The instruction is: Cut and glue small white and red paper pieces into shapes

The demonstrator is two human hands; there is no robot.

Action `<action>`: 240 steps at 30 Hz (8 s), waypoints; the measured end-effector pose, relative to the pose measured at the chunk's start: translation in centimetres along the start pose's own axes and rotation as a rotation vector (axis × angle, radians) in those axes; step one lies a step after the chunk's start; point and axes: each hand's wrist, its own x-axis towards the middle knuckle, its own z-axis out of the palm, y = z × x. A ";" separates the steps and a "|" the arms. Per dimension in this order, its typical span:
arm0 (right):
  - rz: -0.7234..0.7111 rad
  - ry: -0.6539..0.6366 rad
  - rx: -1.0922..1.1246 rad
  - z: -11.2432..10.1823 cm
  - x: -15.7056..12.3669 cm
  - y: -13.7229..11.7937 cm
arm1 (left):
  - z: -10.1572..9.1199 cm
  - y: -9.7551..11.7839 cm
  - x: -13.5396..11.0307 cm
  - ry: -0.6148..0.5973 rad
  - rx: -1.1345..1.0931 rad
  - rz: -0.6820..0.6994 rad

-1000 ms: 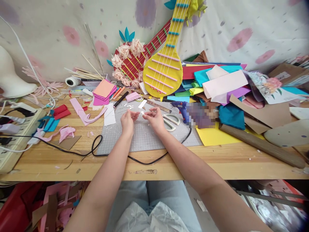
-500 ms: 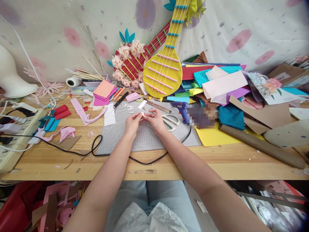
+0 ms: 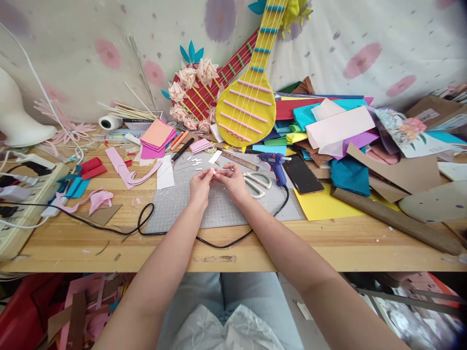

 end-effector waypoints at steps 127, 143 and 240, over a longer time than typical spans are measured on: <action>-0.191 -0.193 -1.203 -6.4 -1.9 -6.2 | -1.7 1.8 -0.4 -0.154 0.488 -0.219; -0.199 -0.159 -1.173 -6.6 -1.9 -6.0 | -1.7 1.8 -0.4 -0.160 0.499 -0.207; -0.133 -0.223 -0.639 0.7 -0.3 -4.5 | -2.1 1.7 0.1 -0.170 -0.218 -0.213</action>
